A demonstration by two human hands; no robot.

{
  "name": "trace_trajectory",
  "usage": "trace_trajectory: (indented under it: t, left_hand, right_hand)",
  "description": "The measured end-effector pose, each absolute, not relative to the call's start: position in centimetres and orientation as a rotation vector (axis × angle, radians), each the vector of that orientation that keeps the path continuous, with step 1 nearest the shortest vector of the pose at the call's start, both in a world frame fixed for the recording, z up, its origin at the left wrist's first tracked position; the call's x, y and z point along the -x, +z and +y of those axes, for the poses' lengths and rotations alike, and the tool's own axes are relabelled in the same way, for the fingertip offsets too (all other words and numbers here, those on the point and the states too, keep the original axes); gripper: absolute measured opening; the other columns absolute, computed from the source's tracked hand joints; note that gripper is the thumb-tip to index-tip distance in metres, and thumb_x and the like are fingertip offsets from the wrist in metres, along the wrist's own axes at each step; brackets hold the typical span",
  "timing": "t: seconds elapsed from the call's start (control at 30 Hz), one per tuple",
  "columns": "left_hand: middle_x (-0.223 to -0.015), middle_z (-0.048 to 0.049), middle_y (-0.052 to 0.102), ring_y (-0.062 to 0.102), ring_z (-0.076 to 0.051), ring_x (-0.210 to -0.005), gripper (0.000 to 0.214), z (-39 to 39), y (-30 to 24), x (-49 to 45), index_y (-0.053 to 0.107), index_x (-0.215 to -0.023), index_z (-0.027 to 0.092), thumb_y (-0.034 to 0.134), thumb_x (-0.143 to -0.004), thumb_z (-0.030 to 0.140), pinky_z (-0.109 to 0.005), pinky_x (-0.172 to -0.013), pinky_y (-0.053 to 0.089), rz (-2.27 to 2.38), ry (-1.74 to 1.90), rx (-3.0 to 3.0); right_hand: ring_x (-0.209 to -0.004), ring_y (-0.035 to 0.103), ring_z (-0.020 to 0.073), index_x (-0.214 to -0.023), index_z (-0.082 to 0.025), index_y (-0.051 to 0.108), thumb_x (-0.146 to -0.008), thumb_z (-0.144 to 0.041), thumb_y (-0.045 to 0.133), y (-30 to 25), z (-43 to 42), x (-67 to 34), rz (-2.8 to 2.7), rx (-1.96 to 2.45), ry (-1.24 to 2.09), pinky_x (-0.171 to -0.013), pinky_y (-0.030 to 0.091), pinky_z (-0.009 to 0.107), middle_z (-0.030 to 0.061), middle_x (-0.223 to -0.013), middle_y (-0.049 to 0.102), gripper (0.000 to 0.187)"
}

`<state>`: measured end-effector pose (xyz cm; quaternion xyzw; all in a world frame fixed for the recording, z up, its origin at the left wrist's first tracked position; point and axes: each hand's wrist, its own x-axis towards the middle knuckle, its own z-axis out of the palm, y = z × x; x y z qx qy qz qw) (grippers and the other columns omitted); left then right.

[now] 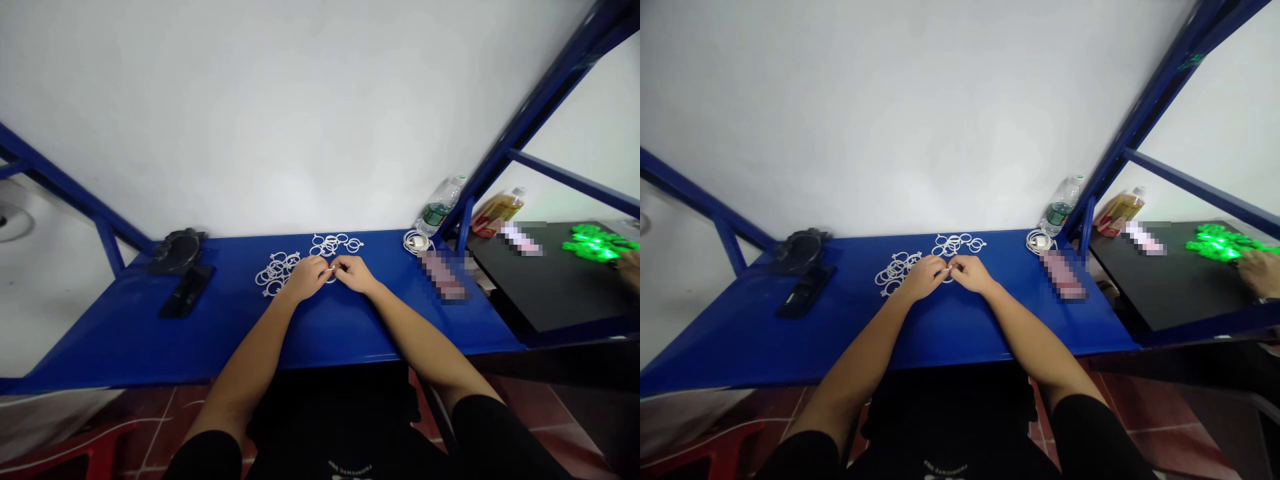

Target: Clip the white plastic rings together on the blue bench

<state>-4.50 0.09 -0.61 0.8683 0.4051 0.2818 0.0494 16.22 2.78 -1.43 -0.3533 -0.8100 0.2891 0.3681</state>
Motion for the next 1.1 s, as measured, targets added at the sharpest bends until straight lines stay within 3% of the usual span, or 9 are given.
trace_trajectory:
  t: [0.23,0.4,0.6,0.67,0.77,0.9,1.0,1.1]
  left_hand:
    - [-0.099,-0.0062,0.073,0.064,-0.022,-0.094,0.025,0.0,-0.6,4.2,0.067,-0.089,0.02,0.053,-0.106,0.034,-0.038,-0.089,0.049,1.164,0.919,-2.618]
    - [-0.097,-0.0053,0.074,0.065,-0.022,-0.092,0.031,0.7,-0.5,5.8,0.065,-0.076,0.021,0.062,-0.101,0.04,-0.039,-0.089,0.049,1.326,1.056,-2.52]
    - [-0.088,-0.0044,0.075,0.065,-0.021,-0.083,0.051,1.4,0.3,8.7,0.05,-0.054,0.021,0.069,-0.094,0.047,-0.039,-0.085,0.048,1.659,1.259,-2.378]
    - [-0.081,-0.0032,0.073,0.064,-0.02,-0.08,0.046,1.3,0.6,9.1,0.053,-0.058,0.022,0.066,-0.096,0.045,-0.038,-0.083,0.047,1.743,1.36,-2.28]
    - [-0.076,-0.0026,0.069,0.062,-0.02,-0.077,0.037,1.0,0.8,8.8,0.059,-0.067,0.022,0.061,-0.099,0.04,-0.036,-0.08,0.047,1.773,1.42,-2.213]
    - [-0.084,-0.0044,0.073,0.065,-0.021,-0.083,0.021,0.8,0.3,7.1,0.07,-0.084,0.022,0.064,-0.098,0.037,-0.037,-0.083,0.05,1.603,1.26,-2.333]
    - [-0.094,-0.0049,0.076,0.068,-0.023,-0.091,0.017,0.4,-0.2,5.8,0.074,-0.104,0.022,0.066,-0.097,0.035,-0.038,-0.088,0.052,1.481,1.129,-2.387]
    - [-0.104,-0.0054,0.077,0.07,-0.023,-0.095,0.031,0.1,-0.4,5.1,0.069,-0.126,0.022,0.065,-0.099,0.037,-0.039,-0.092,0.053,1.467,1.074,-2.351]
  right_hand:
    - [-0.07,0.065,0.0145,-0.081,-0.019,0.072,-0.081,-0.01,0.055,-1.4,2.8,-16.1,-2.063,0.93,0.707,-0.071,0.048,0.024,-0.0001,-0.076,0.073,0.019]
    - [-0.098,0.071,0.0207,-0.125,-0.022,0.072,-0.09,-0.02,0.058,-1.1,4.2,-17.9,-2.057,1.102,0.496,-0.092,0.055,0.034,0.0067,-0.118,0.077,0.038]
    - [-0.13,0.062,0.0278,-0.141,-0.023,0.065,-0.092,-0.029,0.063,-1.5,6.4,-20.6,-2.11,1.57,0.354,-0.109,0.052,0.04,0.0098,-0.153,0.057,0.049]
    - [-0.129,0.063,0.0281,-0.139,-0.024,0.065,-0.092,-0.031,0.065,-1.6,6.5,-20.6,-2.2,1.601,0.352,-0.107,0.052,0.039,0.0085,-0.152,0.058,0.048]
    - [-0.115,0.068,0.0257,-0.123,-0.025,0.073,-0.094,-0.027,0.065,-1.7,6.1,-20.1,-2.292,1.529,0.314,-0.094,0.056,0.034,0.0081,-0.135,0.068,0.03]
    - [-0.092,0.068,0.0219,-0.102,-0.023,0.075,-0.096,-0.019,0.061,-2.0,5.6,-19.5,-2.282,1.486,0.3,-0.077,0.053,0.029,0.0094,-0.112,0.069,0.016]
    - [-0.087,0.065,0.0197,-0.102,-0.023,0.073,-0.1,-0.02,0.057,-1.8,5.2,-19.0,-2.249,1.413,0.316,-0.075,0.051,0.028,0.0089,-0.107,0.066,0.016]
    - [-0.095,0.064,0.0203,-0.106,-0.022,0.069,-0.103,-0.02,0.055,-1.1,4.4,-18.2,-2.238,1.187,0.322,-0.083,0.052,0.029,0.0085,-0.108,0.065,0.015]
